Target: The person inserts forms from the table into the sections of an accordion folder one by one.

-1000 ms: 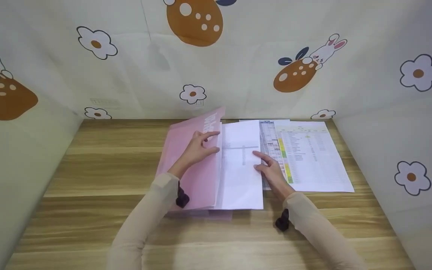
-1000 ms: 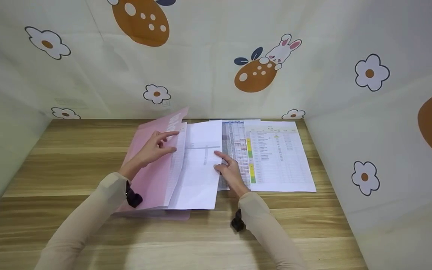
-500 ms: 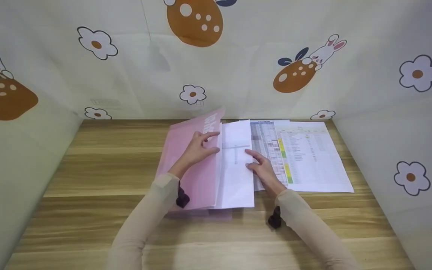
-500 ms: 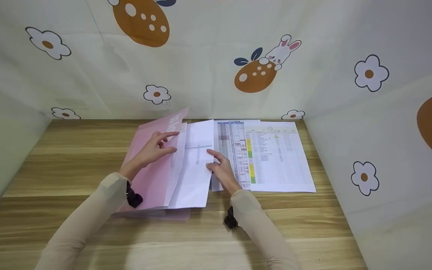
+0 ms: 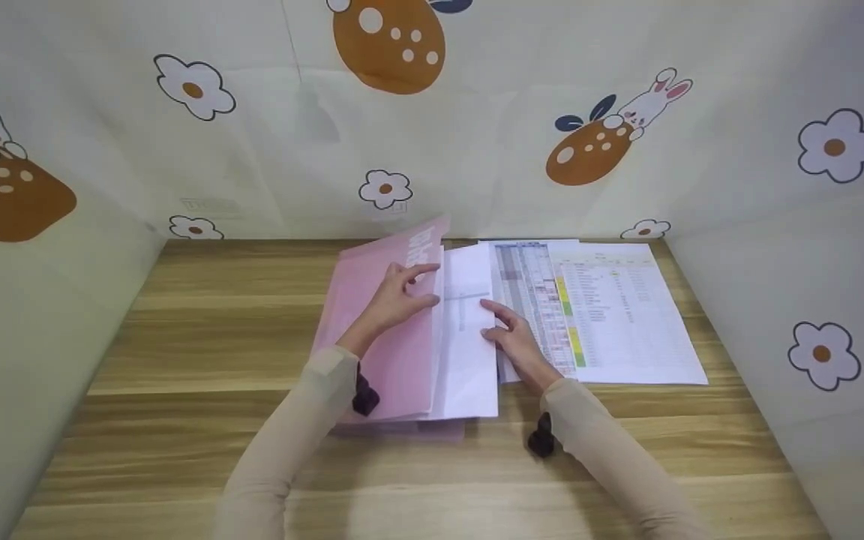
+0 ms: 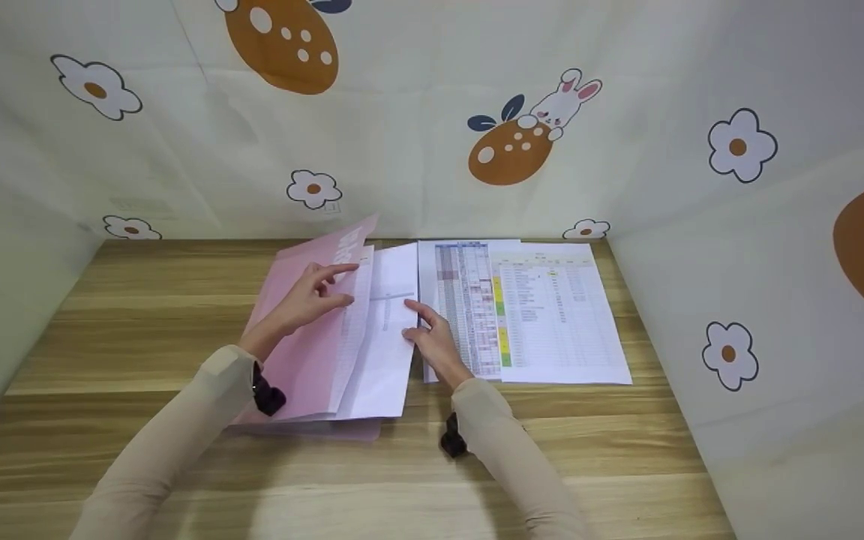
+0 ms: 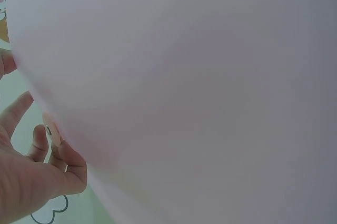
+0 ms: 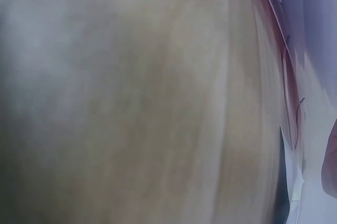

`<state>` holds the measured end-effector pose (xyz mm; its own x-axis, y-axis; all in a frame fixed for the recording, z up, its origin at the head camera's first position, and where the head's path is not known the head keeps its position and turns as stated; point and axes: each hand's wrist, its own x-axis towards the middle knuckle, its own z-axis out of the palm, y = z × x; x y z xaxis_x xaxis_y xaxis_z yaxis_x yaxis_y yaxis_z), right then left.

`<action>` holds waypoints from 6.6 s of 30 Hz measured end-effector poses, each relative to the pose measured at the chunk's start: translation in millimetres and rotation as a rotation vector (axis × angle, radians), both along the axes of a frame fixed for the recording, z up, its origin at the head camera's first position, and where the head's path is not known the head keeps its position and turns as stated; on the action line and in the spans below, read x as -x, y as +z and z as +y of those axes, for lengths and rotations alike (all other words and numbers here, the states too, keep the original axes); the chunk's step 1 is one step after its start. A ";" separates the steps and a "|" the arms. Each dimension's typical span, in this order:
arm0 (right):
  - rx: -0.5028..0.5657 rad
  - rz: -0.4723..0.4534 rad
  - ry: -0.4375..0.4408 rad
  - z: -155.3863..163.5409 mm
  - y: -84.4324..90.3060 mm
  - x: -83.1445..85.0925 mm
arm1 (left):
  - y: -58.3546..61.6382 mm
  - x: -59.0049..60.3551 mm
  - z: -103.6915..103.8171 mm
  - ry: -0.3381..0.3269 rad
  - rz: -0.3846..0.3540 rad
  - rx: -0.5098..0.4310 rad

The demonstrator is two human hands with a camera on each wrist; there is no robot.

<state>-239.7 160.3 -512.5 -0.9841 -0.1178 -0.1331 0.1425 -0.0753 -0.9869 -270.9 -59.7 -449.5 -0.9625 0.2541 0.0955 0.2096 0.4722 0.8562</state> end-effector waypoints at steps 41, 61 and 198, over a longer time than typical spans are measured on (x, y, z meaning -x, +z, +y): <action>-0.060 0.135 0.086 -30.4 -2.1 7.1 | -0.6 -0.1 1.5 0.006 0.046 0.007; -0.229 0.065 0.148 -18.7 10.6 -26.0 | 0.5 -0.2 2.3 0.014 -0.009 0.024; -0.851 -0.180 -0.372 237.5 15.1 5.5 | 2.8 -1.2 1.3 0.011 -0.015 -0.015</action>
